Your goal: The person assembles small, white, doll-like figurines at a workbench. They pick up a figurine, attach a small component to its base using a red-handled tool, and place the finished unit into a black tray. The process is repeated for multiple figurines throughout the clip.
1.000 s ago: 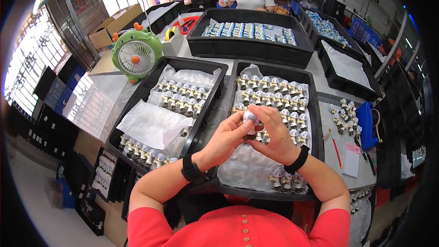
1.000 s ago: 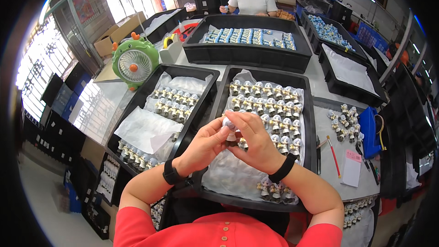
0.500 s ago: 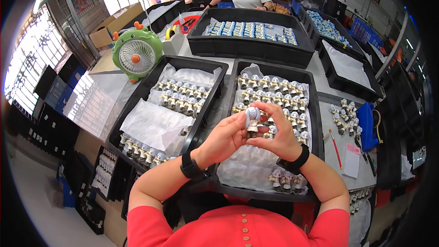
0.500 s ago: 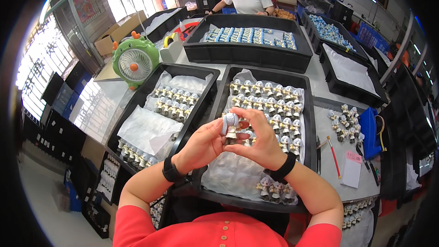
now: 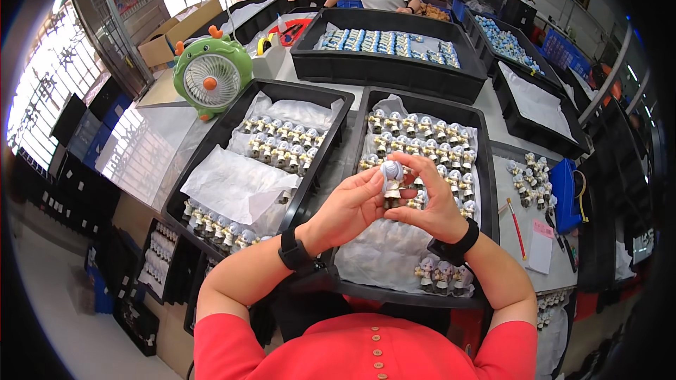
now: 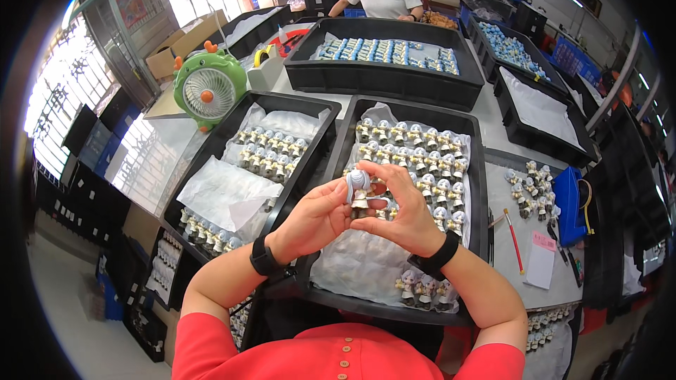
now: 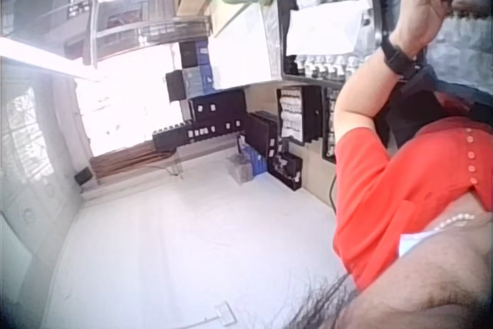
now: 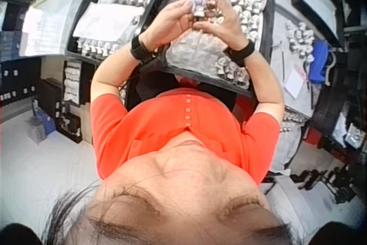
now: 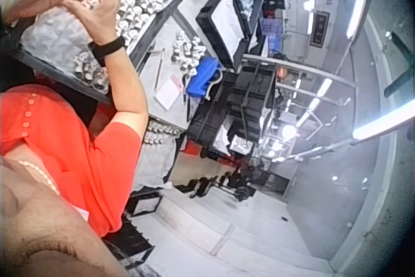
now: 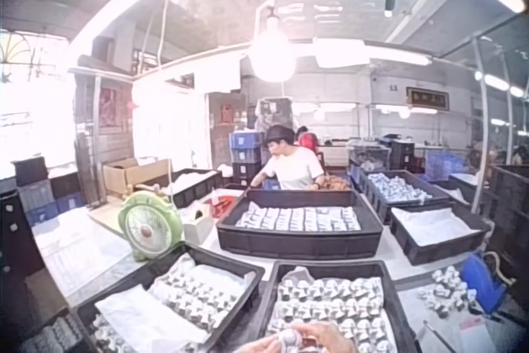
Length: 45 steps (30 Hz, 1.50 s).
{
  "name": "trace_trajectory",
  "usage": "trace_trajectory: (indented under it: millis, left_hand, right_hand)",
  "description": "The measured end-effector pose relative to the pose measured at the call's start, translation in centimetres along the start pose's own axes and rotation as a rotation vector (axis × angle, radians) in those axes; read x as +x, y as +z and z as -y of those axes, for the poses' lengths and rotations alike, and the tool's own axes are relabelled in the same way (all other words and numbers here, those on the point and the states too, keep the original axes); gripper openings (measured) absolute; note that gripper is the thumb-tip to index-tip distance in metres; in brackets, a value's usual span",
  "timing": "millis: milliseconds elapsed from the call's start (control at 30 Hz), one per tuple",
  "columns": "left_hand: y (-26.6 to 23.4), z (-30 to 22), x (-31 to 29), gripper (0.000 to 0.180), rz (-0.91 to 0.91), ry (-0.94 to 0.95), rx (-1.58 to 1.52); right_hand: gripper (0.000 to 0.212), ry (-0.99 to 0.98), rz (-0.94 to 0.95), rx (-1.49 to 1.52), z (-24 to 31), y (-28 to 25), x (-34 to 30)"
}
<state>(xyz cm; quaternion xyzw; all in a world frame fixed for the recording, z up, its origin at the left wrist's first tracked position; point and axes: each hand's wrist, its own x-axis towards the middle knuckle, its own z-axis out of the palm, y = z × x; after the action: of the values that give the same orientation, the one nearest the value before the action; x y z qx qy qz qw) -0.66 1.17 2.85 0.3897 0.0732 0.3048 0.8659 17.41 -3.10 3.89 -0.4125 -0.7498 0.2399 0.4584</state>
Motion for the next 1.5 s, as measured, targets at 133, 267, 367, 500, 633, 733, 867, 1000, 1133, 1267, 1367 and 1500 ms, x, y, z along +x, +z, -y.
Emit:
trace_trajectory:
  millis: [133,267,367,500,633,733,867,1000,1133,1267,1367,1500]
  left_hand:
    - [-0.3,0.1,0.0,0.045,-0.012,-0.024,-0.024]
    - [-0.1,0.1,-0.1,0.041,-0.038,0.02,-0.011]
    - [-0.1,0.2,-0.2,0.035,-0.098,0.086,0.011]
    - [0.0,0.2,-0.2,0.03,-0.163,0.173,0.018]
    - [0.8,0.3,-0.2,0.032,-0.212,0.243,0.078]
    - [0.9,0.2,-0.3,0.034,-0.242,0.28,0.134]
    - [0.7,0.4,-0.3,0.033,-0.264,0.275,0.143]
    - [0.7,0.6,-0.3,0.034,-0.28,0.254,0.122]
    - [0.5,1.2,0.0,0.036,-0.233,0.286,0.216]
    - [0.4,1.6,-0.1,0.036,-0.207,0.301,0.316]
    - [0.4,1.4,0.0,0.036,-0.237,0.245,0.225]
    - [0.7,0.9,-0.1,0.036,-0.273,0.179,0.108]
  right_hand:
    - [0.076,0.027,0.003,0.019,-0.2,0.0,0.0]
    - [0.072,0.026,-0.023,-0.003,-0.1,0.0,-0.1]
    - [0.061,-0.014,-0.083,-0.04,0.1,0.0,0.0]
    - [0.041,0.126,-0.085,0.105,-0.2,0.3,-0.4]
    - [0.028,0.215,-0.165,0.239,-0.2,0.6,-0.6]
    - [0.021,0.317,-0.128,0.423,-0.3,0.8,-1.0]
    - [0.015,0.352,-0.108,0.578,-0.1,1.6,-0.9]
    - [0.012,0.422,-0.076,0.569,0.1,1.3,-0.9]
    - [0.008,0.432,-0.11,0.47,-0.6,1.4,-1.0]
    - [0.007,0.449,-0.109,0.432,-0.8,1.3,-0.9]
    - [0.007,0.496,-0.113,0.497,-0.3,1.1,-0.8]
    - [0.008,0.541,-0.122,0.576,-0.2,1.0,-0.7]
